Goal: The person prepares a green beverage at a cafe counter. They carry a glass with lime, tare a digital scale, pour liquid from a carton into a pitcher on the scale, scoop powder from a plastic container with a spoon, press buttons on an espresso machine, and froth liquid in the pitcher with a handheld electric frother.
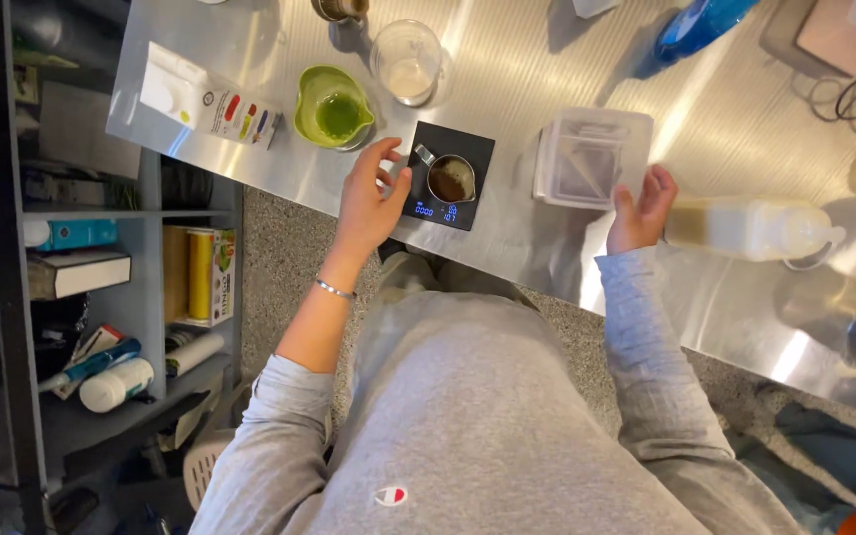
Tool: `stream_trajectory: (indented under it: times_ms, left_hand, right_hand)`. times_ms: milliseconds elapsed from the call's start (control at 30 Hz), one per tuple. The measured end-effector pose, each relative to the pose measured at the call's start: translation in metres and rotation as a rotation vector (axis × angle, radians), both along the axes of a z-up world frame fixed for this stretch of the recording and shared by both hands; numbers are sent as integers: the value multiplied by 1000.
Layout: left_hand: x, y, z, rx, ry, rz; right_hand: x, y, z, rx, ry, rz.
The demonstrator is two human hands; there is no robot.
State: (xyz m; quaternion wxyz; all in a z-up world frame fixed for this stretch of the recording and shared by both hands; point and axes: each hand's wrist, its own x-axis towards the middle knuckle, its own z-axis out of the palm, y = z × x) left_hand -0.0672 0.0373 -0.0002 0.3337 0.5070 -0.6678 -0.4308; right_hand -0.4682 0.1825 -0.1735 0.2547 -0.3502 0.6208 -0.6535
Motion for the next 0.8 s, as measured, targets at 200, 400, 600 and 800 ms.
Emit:
stream_trajectory:
  times_ms: [200,400,600,800]
  left_hand:
    - [-1,27,-13,75,168,82]
    - [28,61,-18,142,126,140]
    - [74,86,-19,112,190,221]
    - [159,117,-14,130,257,274]
  right_hand:
    - [89,-20,137,-127,396,47]
    - [136,-57,174,-5,820,505]
    - [220,-101,178,166,979,635]
    - [286,-79,209,-302,971,620]
